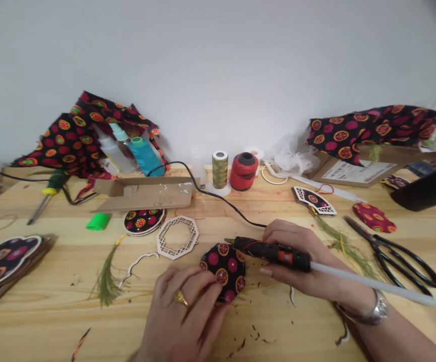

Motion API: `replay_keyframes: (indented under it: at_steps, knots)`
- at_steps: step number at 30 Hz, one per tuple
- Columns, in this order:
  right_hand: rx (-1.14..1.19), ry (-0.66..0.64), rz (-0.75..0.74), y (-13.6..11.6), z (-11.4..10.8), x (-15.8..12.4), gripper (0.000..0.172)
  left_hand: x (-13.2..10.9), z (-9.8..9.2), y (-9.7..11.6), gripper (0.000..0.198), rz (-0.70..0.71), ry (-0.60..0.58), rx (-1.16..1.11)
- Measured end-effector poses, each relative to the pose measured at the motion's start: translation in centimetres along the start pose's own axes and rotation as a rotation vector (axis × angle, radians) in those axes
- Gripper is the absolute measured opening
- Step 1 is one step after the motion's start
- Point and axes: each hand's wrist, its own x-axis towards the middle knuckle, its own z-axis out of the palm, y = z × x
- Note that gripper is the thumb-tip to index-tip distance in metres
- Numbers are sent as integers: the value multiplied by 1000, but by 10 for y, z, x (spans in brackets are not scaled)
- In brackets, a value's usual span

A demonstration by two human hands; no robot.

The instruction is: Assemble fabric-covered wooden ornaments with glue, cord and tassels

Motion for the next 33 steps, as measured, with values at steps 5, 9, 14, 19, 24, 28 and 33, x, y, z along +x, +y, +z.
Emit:
replay_keyframes:
  at_steps: [5,9,14,19,24,28,33]
  knots:
    - [10,-10,8,2,2,1,25,-6,6,1,13,-80,31,-39]
    - [12,18,7,4,3,0,23,-7,5,2,16,-59,36,-37]
    - [60,100,24,6,1,1,20,11,-23,-29,41,-10,-5,136]
    - [52,202,-14,9,-7,1,15,54,-43,-96,42,-116,-107,442]
    - [-145,151,-65,12,-22,-3,17,79,-43,-134,31,-98,-247,452]
    - [-337,119,-74,18,-40,-5,20,86,-53,-155,35,-94,-267,413]
    - [-507,100,-61,27,-55,-5,15,93,-69,-174,45,-90,-260,312]
